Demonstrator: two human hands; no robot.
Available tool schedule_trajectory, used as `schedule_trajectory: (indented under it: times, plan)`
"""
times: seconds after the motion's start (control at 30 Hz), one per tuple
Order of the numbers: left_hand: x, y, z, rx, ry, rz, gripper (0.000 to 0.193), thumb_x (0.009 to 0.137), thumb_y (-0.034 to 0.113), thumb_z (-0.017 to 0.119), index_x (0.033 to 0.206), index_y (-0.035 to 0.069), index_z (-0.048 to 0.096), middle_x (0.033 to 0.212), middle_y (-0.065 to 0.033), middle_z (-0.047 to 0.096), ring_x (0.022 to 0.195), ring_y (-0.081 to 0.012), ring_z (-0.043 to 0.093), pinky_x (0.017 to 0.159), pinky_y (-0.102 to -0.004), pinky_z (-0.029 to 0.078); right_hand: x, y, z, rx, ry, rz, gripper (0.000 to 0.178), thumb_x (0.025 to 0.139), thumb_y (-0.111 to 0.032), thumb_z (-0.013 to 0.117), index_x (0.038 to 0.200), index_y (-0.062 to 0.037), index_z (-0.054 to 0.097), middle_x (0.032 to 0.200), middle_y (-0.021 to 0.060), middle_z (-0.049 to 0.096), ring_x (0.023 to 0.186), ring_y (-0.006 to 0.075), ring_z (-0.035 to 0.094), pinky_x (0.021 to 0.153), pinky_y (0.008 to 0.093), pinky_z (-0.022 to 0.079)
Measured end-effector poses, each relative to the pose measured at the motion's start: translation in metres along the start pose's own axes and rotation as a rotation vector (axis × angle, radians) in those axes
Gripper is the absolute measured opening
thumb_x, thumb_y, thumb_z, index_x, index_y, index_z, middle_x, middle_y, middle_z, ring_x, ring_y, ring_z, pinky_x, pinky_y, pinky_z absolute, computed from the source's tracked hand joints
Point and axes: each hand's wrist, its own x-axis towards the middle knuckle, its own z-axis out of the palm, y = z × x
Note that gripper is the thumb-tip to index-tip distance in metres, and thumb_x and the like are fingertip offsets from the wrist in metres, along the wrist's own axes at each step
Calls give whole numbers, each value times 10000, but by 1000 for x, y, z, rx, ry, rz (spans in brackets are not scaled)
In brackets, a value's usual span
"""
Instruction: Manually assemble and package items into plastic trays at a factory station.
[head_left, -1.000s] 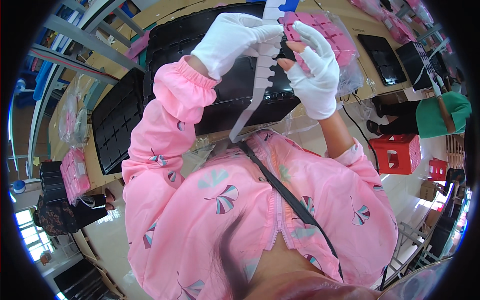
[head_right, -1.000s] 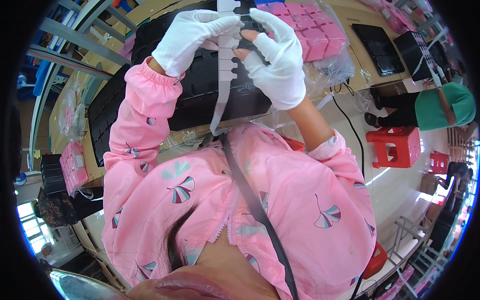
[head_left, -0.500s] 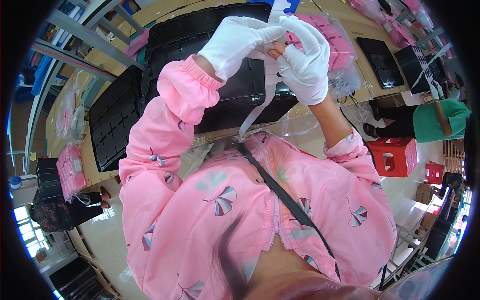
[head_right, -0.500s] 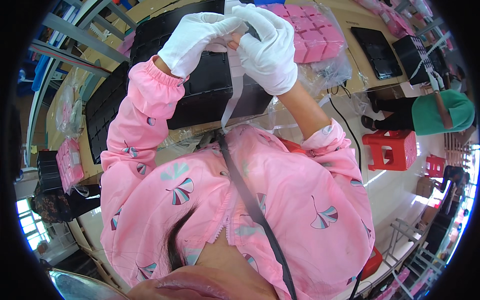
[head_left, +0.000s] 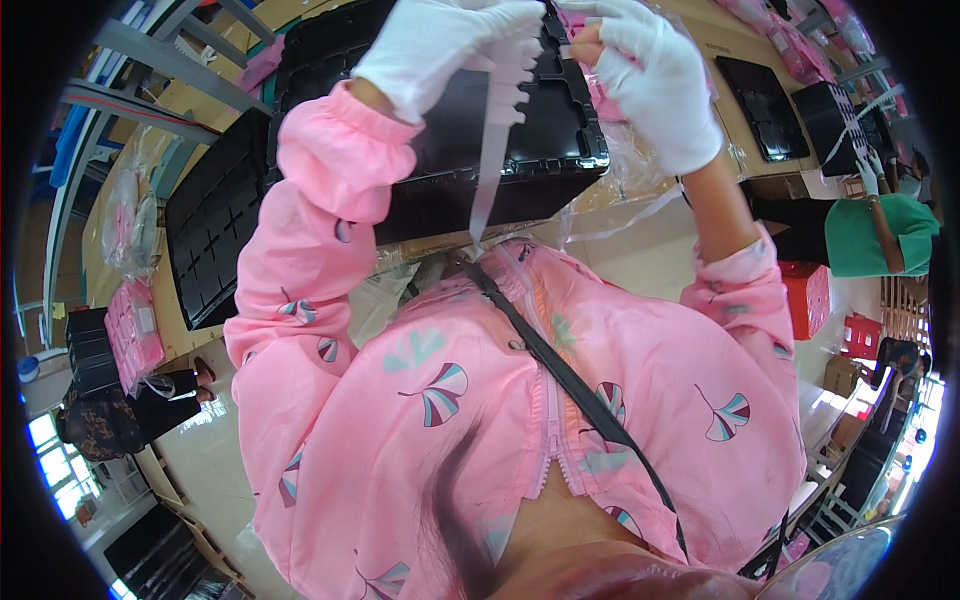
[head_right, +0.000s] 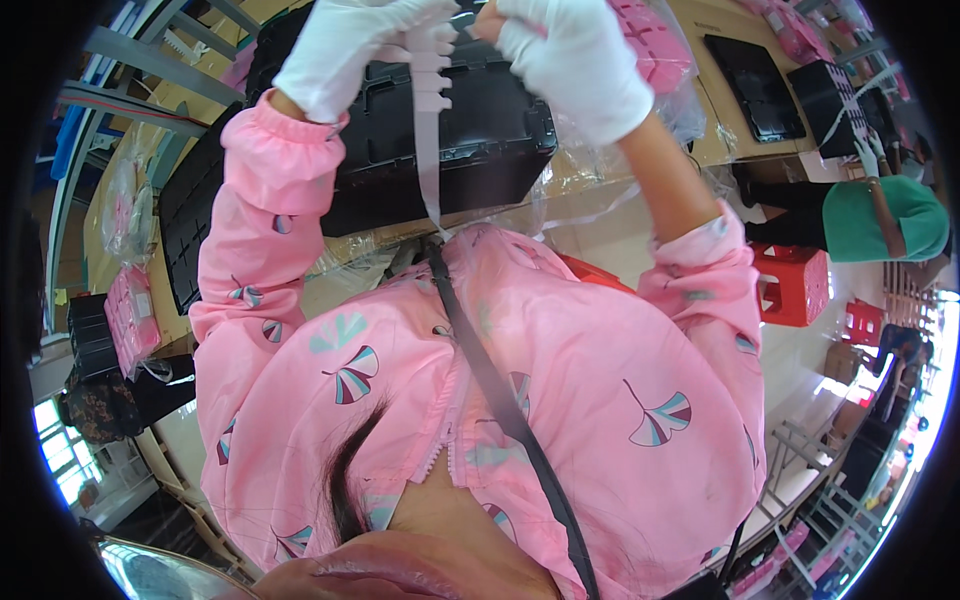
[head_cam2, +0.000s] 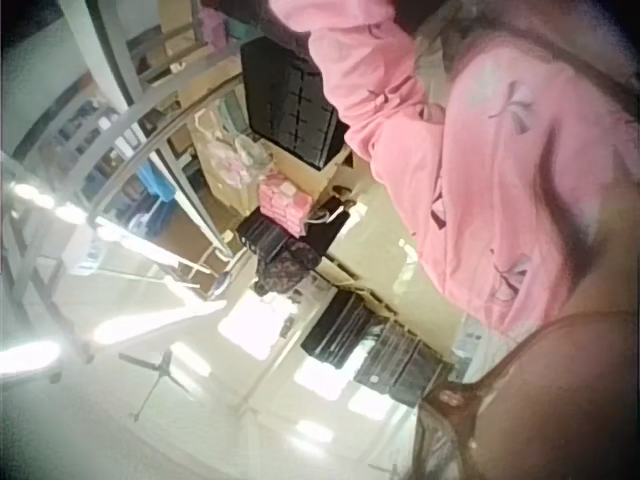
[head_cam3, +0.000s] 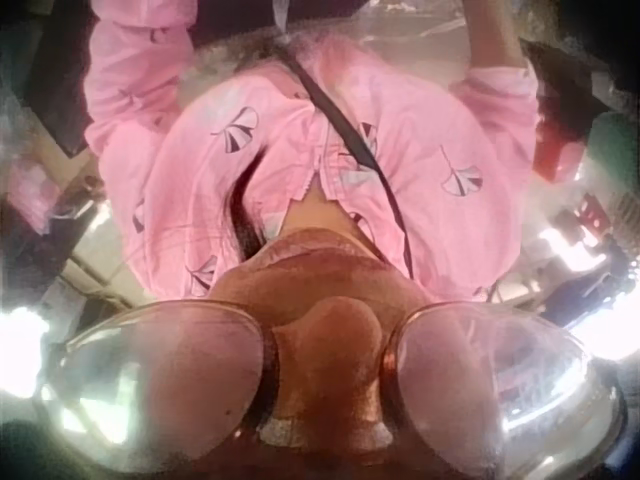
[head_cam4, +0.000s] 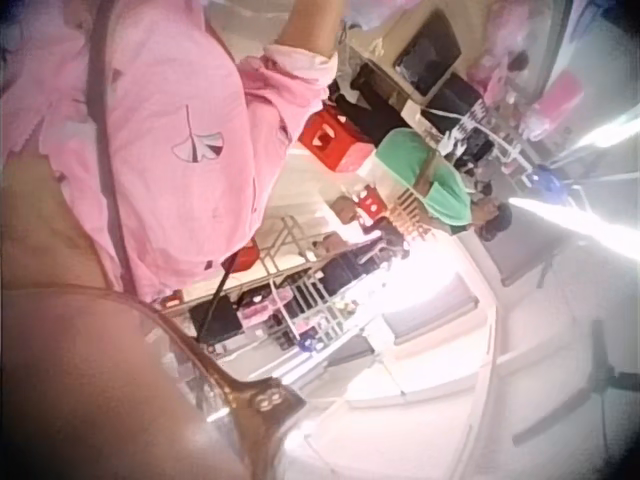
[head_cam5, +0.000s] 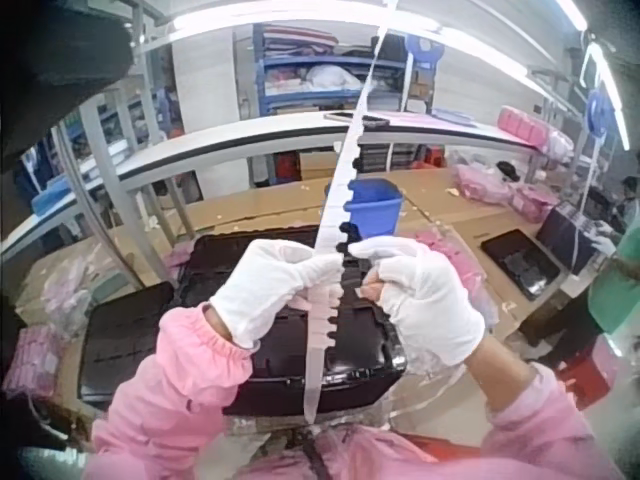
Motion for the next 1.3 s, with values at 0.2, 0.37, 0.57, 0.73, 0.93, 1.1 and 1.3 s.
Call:
schedule_trajectory:
  times: [0.2,0.37,0.57,0.73,0.93,1.1,1.3]
  plan:
    - [-5,10,-4,112,8,-16,249,845,254,662,930,21,677,770,-69,684,617,-105,637,522,-183,440,-7,57,17,347,-787,314,144,709,-32,584,818,4,672,854,78,653,799,209,618,729,281,478]
    - [-6,6,-4,56,24,-4,244,847,249,660,934,22,676,768,-65,684,602,-101,631,516,-178,422,-5,57,41,232,-957,265,129,668,0,567,728,-34,676,819,85,647,758,231,612,672,305,473]
    - [-6,5,-5,85,1,-17,238,850,235,655,948,19,674,768,-65,682,602,-102,631,522,-180,420,-7,58,49,215,-977,230,126,653,5,576,712,-42,677,756,88,636,724,237,610,656,312,474]
    - [-6,6,-4,73,-4,-13,231,854,225,648,954,18,673,769,-66,682,610,-102,632,528,-182,421,-7,62,57,171,-1034,231,126,656,-3,583,725,-43,680,725,97,629,718,234,612,639,321,475]
    - [-8,6,-3,47,-8,-13,233,856,228,646,953,18,674,768,-61,683,631,-91,627,534,-182,417,-7,41,55,-16,-984,231,148,690,-63,629,826,-40,683,758,111,638,724,256,620,645,341,484]
    - [-3,1,-4,26,-50,30,206,860,234,642,909,40,689,739,-22,672,596,-64,586,527,-189,401,-14,38,47,-32,-630,228,381,739,-134,656,1103,-33,606,888,115,643,747,261,633,682,350,503]
    - [2,2,-5,38,-23,14,190,865,214,638,900,34,689,728,-16,670,585,-55,585,517,-186,402,-12,24,27,135,37,193,225,754,-70,672,973,-21,654,842,99,620,731,167,606,639,289,473]
